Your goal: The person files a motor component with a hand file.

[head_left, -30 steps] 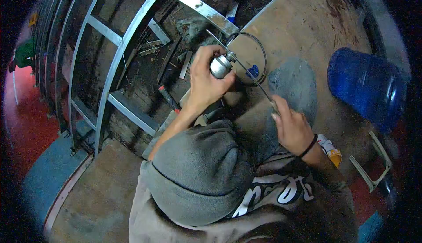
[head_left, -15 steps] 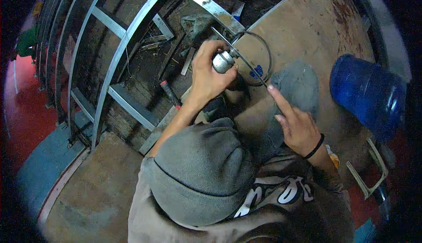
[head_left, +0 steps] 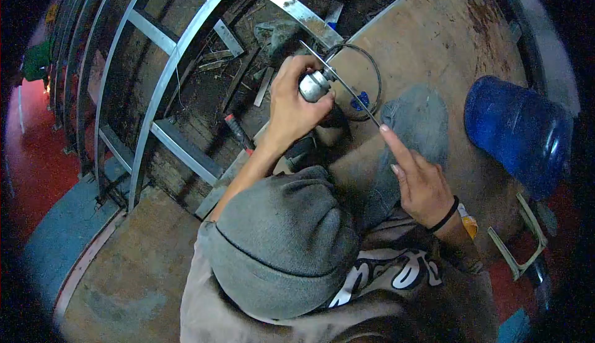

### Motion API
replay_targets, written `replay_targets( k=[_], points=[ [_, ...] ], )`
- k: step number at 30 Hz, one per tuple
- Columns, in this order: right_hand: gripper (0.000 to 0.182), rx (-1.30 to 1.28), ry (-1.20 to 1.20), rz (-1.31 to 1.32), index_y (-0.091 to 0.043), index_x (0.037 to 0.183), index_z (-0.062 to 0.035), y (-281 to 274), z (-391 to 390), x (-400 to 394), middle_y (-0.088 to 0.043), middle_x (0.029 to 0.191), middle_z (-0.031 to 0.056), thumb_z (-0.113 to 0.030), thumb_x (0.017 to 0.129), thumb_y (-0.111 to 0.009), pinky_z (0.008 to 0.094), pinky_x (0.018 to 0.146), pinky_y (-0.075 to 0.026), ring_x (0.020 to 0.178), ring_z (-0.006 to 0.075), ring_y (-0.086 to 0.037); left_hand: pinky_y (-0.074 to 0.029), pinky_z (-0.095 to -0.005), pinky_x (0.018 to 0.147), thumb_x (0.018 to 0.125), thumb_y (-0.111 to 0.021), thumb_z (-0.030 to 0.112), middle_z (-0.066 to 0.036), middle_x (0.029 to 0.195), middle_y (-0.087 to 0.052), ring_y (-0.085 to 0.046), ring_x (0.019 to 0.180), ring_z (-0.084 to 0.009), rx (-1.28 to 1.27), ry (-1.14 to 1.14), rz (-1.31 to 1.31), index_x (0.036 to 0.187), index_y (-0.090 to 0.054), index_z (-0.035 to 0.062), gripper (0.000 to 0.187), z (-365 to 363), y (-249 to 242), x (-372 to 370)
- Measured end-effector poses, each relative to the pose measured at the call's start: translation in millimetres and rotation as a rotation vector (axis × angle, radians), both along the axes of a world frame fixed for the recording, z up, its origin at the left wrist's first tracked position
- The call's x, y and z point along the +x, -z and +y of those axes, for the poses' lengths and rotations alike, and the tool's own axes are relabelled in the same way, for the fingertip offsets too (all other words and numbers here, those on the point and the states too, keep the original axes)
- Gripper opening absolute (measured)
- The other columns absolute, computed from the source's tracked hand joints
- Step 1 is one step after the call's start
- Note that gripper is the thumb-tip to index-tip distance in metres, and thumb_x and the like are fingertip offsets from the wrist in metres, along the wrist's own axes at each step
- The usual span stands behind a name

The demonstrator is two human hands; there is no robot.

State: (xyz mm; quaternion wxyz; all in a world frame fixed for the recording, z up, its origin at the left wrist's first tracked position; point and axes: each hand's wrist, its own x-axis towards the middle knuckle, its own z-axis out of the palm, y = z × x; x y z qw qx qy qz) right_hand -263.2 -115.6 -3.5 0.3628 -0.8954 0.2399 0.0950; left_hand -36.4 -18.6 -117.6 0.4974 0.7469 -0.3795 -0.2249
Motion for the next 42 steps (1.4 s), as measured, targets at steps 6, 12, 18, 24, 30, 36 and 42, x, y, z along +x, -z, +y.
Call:
replay_targets(
  k=[6, 12, 18, 24, 30, 36, 42],
  points=[
    [0.065, -0.075, -0.024, 0.032, -0.031, 0.147, -0.024, -3, 3, -3, -0.058, 0.085, 0.015, -0.006, 0.087, -0.049, 0.0484, 0.061, -0.049, 0.064, 0.0373, -0.058, -0.047, -0.0295, 0.077, 0.061, -0.075, 0.005, -0.007, 0.088, -0.056, -0.057, 0.083, -0.0176, 0.018, 0.004, -0.02, 0.1, -0.055, 0.0022, 0.044, -1, -3, 0],
    [0.06, 0.067, -0.022, 0.181, -0.031, 0.146, -0.0136, -13, -3, 17, -0.055, 0.114, 0.0218, -0.002, 0.088, -0.047, 0.0485, 0.077, -0.048, 0.089, 0.0413, -0.058, -0.048, -0.0315, 0.076, 0.061, -0.074, 0.007, -0.01, 0.087, -0.057, -0.058, 0.081, -0.0213, 0.02, -0.009, -0.084, 0.1, -0.056, 0.0021, 0.043, -7, -5, -3],
    [0.059, 0.133, 0.005, 0.167, -0.031, 0.145, -0.0093, -10, -5, 21, -0.053, 0.125, 0.0246, 0.001, 0.089, -0.047, 0.0483, 0.081, -0.047, 0.095, 0.0442, -0.058, -0.048, -0.0319, 0.076, 0.061, -0.073, 0.007, -0.01, 0.087, -0.056, -0.058, 0.081, -0.0221, 0.024, -0.036, -0.093, 0.099, -0.057, 0.0017, 0.042, -7, -5, -7],
    [0.062, 0.095, 0.049, -0.14, -0.03, 0.147, -0.018, -3, 2, -4, -0.061, 0.091, 0.0246, -0.003, 0.09, -0.049, 0.0535, 0.067, -0.048, 0.074, 0.0457, -0.06, -0.048, -0.0314, 0.075, 0.061, -0.072, 0.007, -0.011, 0.087, -0.057, -0.058, 0.08, -0.0223, -0.003, -0.049, -0.078, 0.098, -0.057, 0.0009, 0.041, -7, -2, -6],
    [0.066, 0.151, 0.101, -0.011, -0.028, 0.147, -0.0207, 17, -7, 40, -0.062, 0.084, 0.026, -0.002, 0.088, -0.049, 0.0551, 0.067, -0.048, 0.075, 0.0472, -0.06, -0.048, -0.0378, 0.068, 0.06, -0.07, 0.008, -0.012, 0.086, -0.057, -0.06, 0.078, -0.0302, -0.025, -0.051, -0.109, 0.094, -0.059, 0.0045, 0.036, -16, -6, -14],
    [0.067, 0.127, 0.049, 0.066, -0.028, 0.147, -0.0149, -7, 2, -3, -0.061, 0.09, 0.0277, 0.003, 0.086, -0.049, 0.0532, 0.068, -0.047, 0.078, 0.0462, -0.06, -0.049, -0.0337, 0.073, 0.061, -0.071, 0.007, -0.011, 0.087, -0.057, -0.06, 0.081, -0.0237, -0.002, -0.074, -0.065, 0.097, -0.06, 0.0021, 0.039, -11, 1, -10],
    [0.059, 0.117, 0.127, -0.065, -0.035, 0.143, -0.0155, 21, -17, 56, -0.058, 0.075, 0.0284, -0.002, 0.088, -0.051, 0.0558, 0.064, -0.041, 0.075, 0.0481, -0.057, -0.05, -0.039, 0.071, 0.062, -0.07, 0.01, -0.013, 0.087, -0.057, -0.061, 0.082, -0.0309, -0.005, 0.022, -0.084, 0.099, -0.062, 0.0046, 0.038, -21, -14, -17]
  ],
)
